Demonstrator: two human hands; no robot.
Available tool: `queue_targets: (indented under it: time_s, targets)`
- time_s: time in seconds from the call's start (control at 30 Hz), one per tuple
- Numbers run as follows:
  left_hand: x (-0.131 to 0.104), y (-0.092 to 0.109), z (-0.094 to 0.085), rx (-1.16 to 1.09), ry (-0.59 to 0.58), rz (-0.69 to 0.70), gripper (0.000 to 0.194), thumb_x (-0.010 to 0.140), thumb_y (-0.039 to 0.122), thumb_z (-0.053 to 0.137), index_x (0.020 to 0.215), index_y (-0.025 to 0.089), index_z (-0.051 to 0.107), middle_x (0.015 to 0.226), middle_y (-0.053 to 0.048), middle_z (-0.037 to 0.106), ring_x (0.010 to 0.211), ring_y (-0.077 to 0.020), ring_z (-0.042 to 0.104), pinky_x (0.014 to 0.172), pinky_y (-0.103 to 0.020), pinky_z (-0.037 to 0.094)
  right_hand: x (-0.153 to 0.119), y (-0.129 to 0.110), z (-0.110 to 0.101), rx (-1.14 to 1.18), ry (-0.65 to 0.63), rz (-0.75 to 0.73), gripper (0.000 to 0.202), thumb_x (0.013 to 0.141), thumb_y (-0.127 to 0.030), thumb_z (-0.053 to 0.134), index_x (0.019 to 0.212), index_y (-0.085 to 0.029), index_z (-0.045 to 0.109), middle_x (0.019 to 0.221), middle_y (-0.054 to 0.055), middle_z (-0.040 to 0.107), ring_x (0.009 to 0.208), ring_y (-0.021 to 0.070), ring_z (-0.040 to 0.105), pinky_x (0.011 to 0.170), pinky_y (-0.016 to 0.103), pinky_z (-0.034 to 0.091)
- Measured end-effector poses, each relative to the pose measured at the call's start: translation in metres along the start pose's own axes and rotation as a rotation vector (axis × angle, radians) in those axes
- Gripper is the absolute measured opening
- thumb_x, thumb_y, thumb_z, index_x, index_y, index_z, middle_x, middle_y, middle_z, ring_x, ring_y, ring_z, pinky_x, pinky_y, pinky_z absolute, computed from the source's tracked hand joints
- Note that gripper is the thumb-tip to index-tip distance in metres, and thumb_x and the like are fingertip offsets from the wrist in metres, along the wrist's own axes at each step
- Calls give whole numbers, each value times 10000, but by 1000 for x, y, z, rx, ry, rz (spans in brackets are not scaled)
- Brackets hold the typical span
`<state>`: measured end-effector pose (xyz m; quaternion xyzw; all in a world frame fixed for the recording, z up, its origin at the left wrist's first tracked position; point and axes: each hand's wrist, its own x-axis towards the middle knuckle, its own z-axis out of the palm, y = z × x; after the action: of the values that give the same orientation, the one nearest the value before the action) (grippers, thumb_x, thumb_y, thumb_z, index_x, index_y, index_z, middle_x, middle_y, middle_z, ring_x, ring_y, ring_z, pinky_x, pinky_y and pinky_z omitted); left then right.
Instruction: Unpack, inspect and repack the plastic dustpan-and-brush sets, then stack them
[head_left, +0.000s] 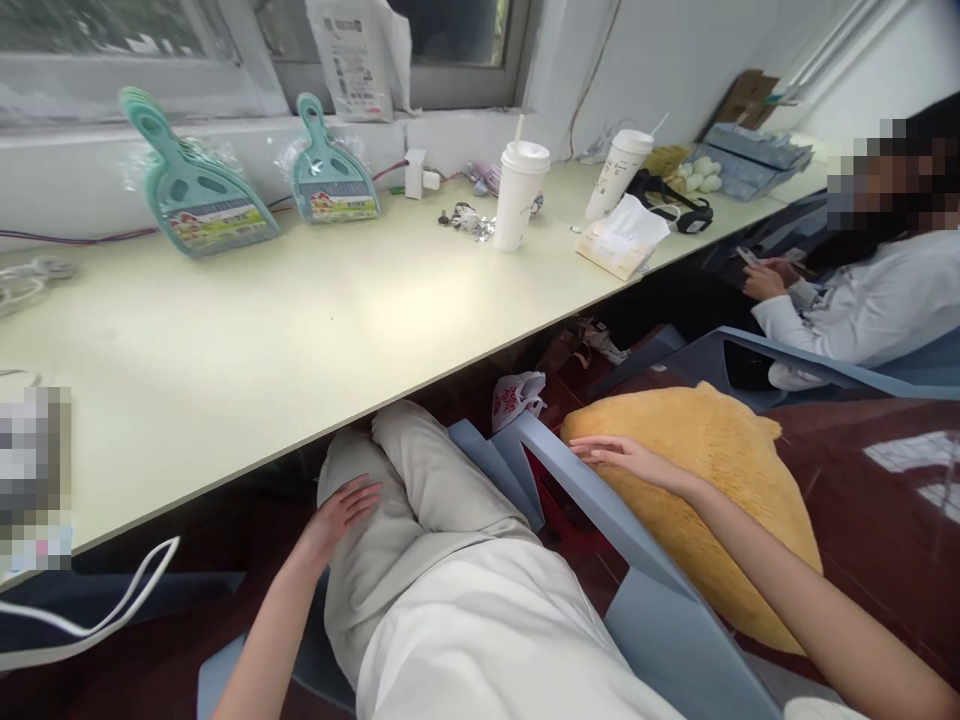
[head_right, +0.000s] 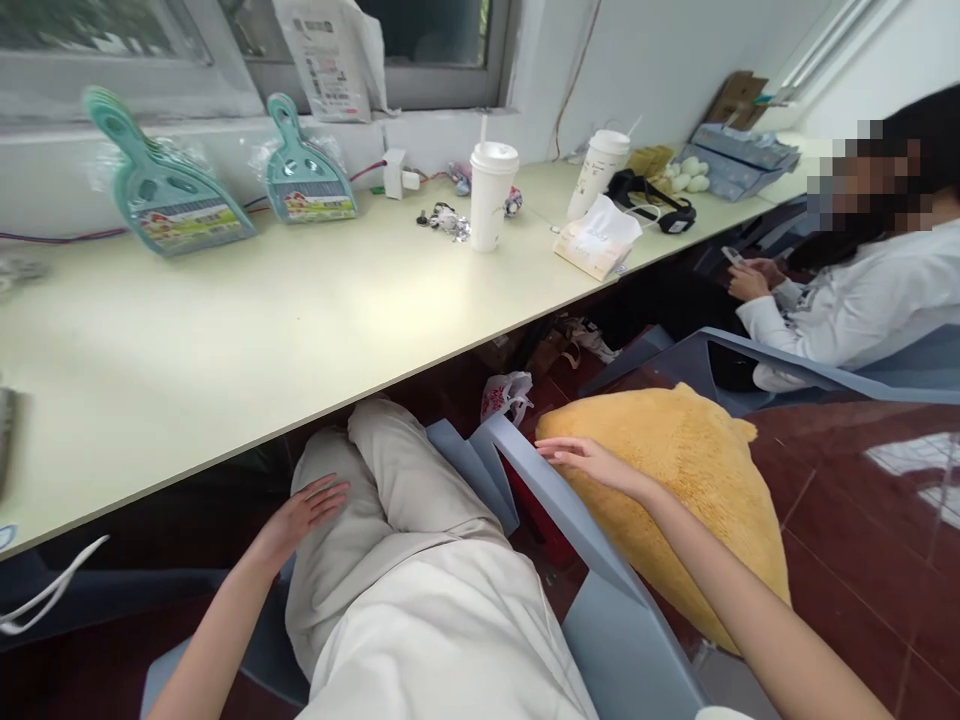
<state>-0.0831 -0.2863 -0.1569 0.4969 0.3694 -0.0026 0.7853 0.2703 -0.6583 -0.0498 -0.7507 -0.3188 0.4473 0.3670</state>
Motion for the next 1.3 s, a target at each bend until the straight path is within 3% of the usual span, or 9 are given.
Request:
queue_targets:
  time_s: [0.2, 0.37, 0.5, 0.67, 0.8, 0.9, 1.0, 1.13, 1.3]
  targets:
    - [-12, 6, 12, 97, 72, 117, 437, 819, 451, 434, 1176, 221, 538, 1179, -107, 637, 1107, -272, 589, 988, -428, 407, 25, -80, 36, -58, -35, -78, 457, 814, -573, 529, 1158, -290, 628, 1268, 61, 593, 1174, 281, 542, 1030, 455, 404]
    - [-52, 36, 34, 670, 398, 614, 285, 839, 312, 449, 1060, 199, 590, 1105, -115, 637, 1062, -273, 578, 949, -449, 416, 77, -148, 86, -89, -267, -258, 433, 835, -522, 524, 1166, -259, 620, 1204, 80, 627, 1056, 252, 610, 958, 434, 449]
    - [-90, 52, 44, 1037, 381, 860, 254, 898, 221, 388, 1025, 244, 607, 1008, -96, 646, 974, -247, 588, 867, -433, 449, 156, -203, 137, -73, -351, -420, 388, 838, -477, 517, 1098, -218, 641, 1099, 89, 670, 971, 224, 635, 870, 393, 486]
    - [-110, 90, 33, 829, 457, 915, 248, 928, 228, 367, 1032, 286, 585, 1043, -56, 643, 967, -192, 598, 832, -357, 484, 298, -273, 203, 104, -174, -557, 307, 807, -332, 520, 1081, -221, 605, 1150, 93, 635, 976, 212, 613, 786, 354, 510]
    - [-79, 164, -2, 711, 557, 879, 238, 921, 281, 384, 982, 271, 613, 984, -54, 654, 929, -200, 607, 819, -359, 481, 408, -335, 237, 208, 259, -502, 456, 771, -232, 477, 1227, -230, 472, 1251, 105, 545, 1061, 204, 547, 837, 378, 502]
    - [-24, 224, -46, 589, 708, 856, 249, 903, 258, 385, 954, 231, 627, 999, -67, 651, 867, -191, 612, 766, -338, 485, 469, -374, 246, 54, 513, -536, 551, 722, -203, 556, 1250, -157, 405, 1311, 169, 474, 1189, 248, 450, 980, 413, 393]
    - [33, 263, -95, 610, 878, 757, 248, 864, 173, 386, 914, 212, 626, 1051, -76, 629, 833, -182, 605, 758, -338, 459, 511, -399, 245, -39, 700, -505, 579, 730, -224, 595, 1254, -138, 364, 1326, 199, 451, 1243, 285, 391, 1032, 422, 305]
    - [74, 276, -135, 542, 977, 635, 223, 856, 177, 390, 895, 197, 609, 1044, -86, 621, 808, -174, 610, 719, -320, 442, 546, -413, 235, -61, 716, -479, 556, 739, -274, 617, 1227, -195, 364, 1323, 159, 475, 1222, 288, 404, 976, 419, 343]
    - [78, 270, -136, 732, 891, 681, 206, 866, 244, 411, 845, 234, 616, 985, -42, 634, 758, -167, 588, 698, -318, 421, 564, -420, 224, -87, 613, -442, 231, 798, -314, 544, 1005, -233, 481, 1136, 101, 590, 1095, 261, 504, 854, 384, 406]
